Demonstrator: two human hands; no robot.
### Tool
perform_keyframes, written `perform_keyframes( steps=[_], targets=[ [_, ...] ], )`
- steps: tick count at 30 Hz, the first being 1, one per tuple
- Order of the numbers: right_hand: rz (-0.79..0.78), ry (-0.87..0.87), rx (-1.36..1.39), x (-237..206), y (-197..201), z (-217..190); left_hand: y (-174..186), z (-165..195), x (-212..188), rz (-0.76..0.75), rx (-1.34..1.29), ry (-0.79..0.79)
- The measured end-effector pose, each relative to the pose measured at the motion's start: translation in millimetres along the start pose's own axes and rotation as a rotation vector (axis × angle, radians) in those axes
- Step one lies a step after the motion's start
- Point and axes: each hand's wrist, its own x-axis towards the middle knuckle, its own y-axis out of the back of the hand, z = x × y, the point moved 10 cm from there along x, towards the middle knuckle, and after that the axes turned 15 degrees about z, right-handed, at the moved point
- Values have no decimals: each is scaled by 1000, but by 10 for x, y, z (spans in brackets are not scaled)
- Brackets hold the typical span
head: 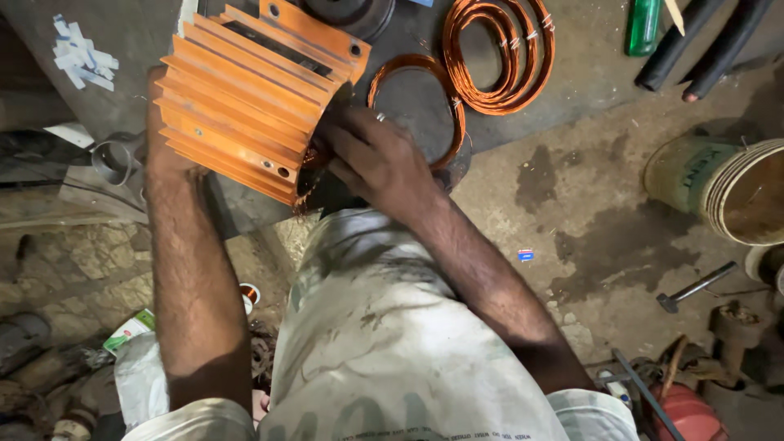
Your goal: The person winds copper wire around an orange cylindrical component, using a wooden stick to press the wire into place. They repeatedly adjust the component and continue winding the wire in a tight coil.
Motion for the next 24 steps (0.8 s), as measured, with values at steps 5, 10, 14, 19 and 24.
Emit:
perform_keyframes(
  steps=[5, 10, 14, 19, 24],
  targets=[
    [-69, -55, 27, -70, -74, 72, 64, -24, 2, -5, 34, -83],
    [-111, -55, 20, -142, -133, 124, 103, -49, 38, -21, 122, -154],
    [-136, -63, -37, -223, -197, 198, 219, -240, 95, 59, -45, -8],
    [-147, -49, -24, -84, -154, 148, 223, -302, 99, 90, -32, 42],
    [-190, -120, 21, 112, 123, -13, 79, -235, 139, 101, -71, 212]
  ],
)
